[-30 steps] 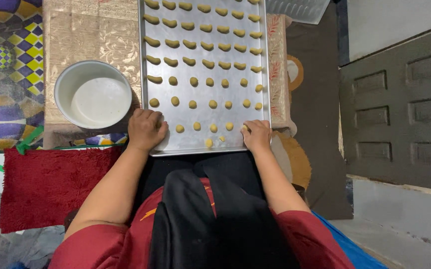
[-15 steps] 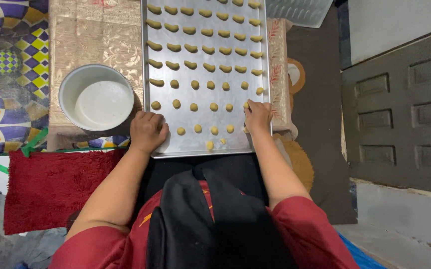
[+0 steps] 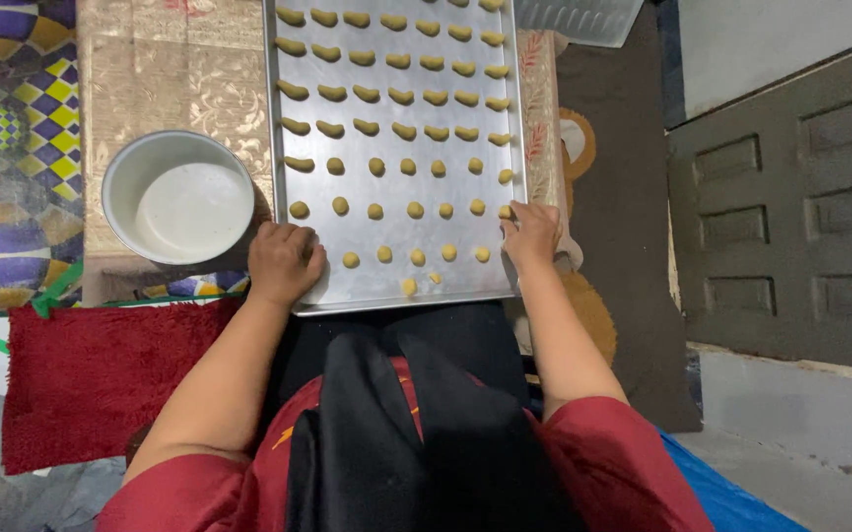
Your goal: Rolling small pieces of dough into balls and arranging them on a baking tray
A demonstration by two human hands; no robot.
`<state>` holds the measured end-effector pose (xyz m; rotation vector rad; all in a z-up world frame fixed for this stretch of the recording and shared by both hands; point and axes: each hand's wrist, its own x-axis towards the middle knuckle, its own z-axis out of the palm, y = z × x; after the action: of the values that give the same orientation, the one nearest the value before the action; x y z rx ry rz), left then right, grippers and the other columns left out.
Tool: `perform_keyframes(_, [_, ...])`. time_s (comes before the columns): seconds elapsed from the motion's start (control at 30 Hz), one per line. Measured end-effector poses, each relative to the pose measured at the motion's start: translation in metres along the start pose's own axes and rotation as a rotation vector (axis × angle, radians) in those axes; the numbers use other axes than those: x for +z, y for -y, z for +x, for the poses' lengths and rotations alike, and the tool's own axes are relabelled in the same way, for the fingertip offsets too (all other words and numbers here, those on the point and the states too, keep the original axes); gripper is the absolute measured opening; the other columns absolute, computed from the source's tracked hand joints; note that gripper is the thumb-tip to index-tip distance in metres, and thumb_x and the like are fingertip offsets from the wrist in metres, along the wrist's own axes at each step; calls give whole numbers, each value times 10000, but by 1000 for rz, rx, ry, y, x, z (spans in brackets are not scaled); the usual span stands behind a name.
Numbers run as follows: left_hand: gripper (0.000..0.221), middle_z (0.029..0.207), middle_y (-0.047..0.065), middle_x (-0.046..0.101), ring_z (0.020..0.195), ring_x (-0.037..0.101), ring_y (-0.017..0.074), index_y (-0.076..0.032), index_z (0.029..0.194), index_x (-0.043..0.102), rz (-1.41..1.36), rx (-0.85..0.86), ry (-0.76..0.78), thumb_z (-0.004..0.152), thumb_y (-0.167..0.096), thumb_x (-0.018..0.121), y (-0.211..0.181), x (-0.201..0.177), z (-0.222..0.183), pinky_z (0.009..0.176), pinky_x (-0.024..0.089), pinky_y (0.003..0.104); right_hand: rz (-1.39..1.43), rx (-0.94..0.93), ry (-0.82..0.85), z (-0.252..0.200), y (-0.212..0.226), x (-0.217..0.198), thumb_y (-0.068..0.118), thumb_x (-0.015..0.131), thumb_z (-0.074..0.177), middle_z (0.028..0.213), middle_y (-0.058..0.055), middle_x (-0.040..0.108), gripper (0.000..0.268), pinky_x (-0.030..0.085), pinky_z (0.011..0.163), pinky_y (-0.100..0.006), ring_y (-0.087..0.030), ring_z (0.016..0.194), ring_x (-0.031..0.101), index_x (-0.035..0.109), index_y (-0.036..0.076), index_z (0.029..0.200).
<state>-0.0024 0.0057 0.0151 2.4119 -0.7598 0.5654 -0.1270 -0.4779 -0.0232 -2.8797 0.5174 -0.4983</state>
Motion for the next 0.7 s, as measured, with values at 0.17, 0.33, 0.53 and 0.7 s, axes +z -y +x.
perform_keyframes(0.17, [200, 783, 25, 681, 791, 658, 270, -183, 875, 768, -7, 4, -9, 748, -334, 801, -5, -7, 5, 687, 546, 348, -75, 75, -14, 7, 44, -22, 325, 884, 766, 1002, 47, 665, 347, 429, 953, -302, -192, 1092, 581, 802, 213, 1084])
perform_keyframes(0.33, [208, 783, 30, 688, 792, 659, 267, -172, 889, 778, 9, 11, 0, 749, -323, 806, -4, -3, 1, 704, 549, 343, -195, 151, 160, 26, 36, -15, 378, 761, 858, 1053, 50, 649, 261, 367, 990, -387, -220, 1184, 481, 764, 293, 1105])
perform_keyframes(0.53, [217, 794, 24, 693, 804, 658, 262, -189, 895, 772, 25, 4, 8, 749, -348, 798, -3, -2, 1, 716, 552, 343, -145, 231, 287, 54, 65, -48, 393, 648, 823, 1179, 16, 664, 380, 389, 989, -476, -250, 1223, 470, 744, 279, 1173])
perform_keyframes(0.7, [210, 799, 12, 690, 816, 657, 253, -201, 895, 771, 43, -4, 20, 758, -359, 784, -1, 1, 0, 714, 550, 342, -164, 201, 388, 68, 75, -50, 280, 549, 904, 1387, 7, 628, 527, 345, 1028, -450, -232, 1317, 433, 632, 236, 1422])
